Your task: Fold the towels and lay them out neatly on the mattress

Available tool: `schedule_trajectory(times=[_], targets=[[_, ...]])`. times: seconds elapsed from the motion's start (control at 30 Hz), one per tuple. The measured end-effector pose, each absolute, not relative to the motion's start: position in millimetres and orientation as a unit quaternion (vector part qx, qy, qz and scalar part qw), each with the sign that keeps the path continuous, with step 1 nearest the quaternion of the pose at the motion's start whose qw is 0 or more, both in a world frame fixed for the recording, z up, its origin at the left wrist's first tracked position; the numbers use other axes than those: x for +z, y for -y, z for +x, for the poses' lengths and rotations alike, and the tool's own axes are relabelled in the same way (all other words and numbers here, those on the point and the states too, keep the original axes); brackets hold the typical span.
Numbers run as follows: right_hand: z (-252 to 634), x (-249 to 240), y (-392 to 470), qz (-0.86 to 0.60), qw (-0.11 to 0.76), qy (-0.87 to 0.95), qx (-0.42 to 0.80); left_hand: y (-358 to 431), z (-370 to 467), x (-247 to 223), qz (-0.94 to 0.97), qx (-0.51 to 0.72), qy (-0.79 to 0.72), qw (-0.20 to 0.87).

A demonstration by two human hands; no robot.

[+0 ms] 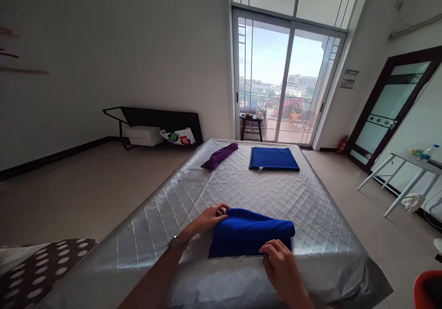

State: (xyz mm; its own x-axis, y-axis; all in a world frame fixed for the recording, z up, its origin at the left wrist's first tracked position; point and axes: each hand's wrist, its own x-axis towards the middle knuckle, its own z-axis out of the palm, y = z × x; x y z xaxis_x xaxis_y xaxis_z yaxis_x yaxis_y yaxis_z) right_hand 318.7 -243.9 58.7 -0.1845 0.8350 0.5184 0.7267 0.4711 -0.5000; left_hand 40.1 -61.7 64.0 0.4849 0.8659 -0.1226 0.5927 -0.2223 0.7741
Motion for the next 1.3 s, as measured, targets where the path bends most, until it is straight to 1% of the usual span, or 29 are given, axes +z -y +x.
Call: schedule_trajectory(times=[0.1, 0.27, 0.5, 0.63, 0.73, 0.8, 0.87, 0.97, 1.07, 1.2, 1.3], targets=[[288, 56, 245, -0.5, 0.344, 0.788, 0.102, 69, 38, 63, 0.768, 0.172, -0.462, 0.408], [234, 56, 233, -0.49, 0.285, 0.818, 0.098, 93, 24, 67, 0.776, 0.179, -0.461, 0.392], [178, 58, 207, -0.619, 0.16, 0.768, 0.044, 122, 12, 68, 0.781, 0.171, -0.426, 0.424], [170, 52, 193, -0.641, 0.144, 0.754, 0.023, 126, 13, 68, 0.782, 0.196, -0.449, 0.385], [174, 48, 186, -0.619, 0.144, 0.772, 0.009, 126, 13, 67, 0.778, 0.215, -0.465, 0.364], [184, 52, 185, -0.59, 0.163, 0.79, 0.028, 126, 12, 66, 0.771, 0.226, -0.473, 0.361], [201, 65, 187, -0.558, 0.206, 0.801, 0.072, 127, 9, 66, 0.761, 0.239, -0.476, 0.371], [237, 96, 195, -0.529, 0.281, 0.788, 0.146, 128, 1, 68, 0.733, 0.28, -0.477, 0.396], [283, 132, 205, -0.538, 0.342, 0.751, 0.171, 128, -12, 75, 0.697, 0.322, -0.508, 0.39], [351, 171, 223, -0.608, 0.412, 0.659, 0.163, 128, -41, 93, 0.622, 0.415, -0.575, 0.333], [397, 193, 236, -0.636, 0.473, 0.589, 0.157, 128, -68, 112, 0.566, 0.49, -0.622, 0.23]])
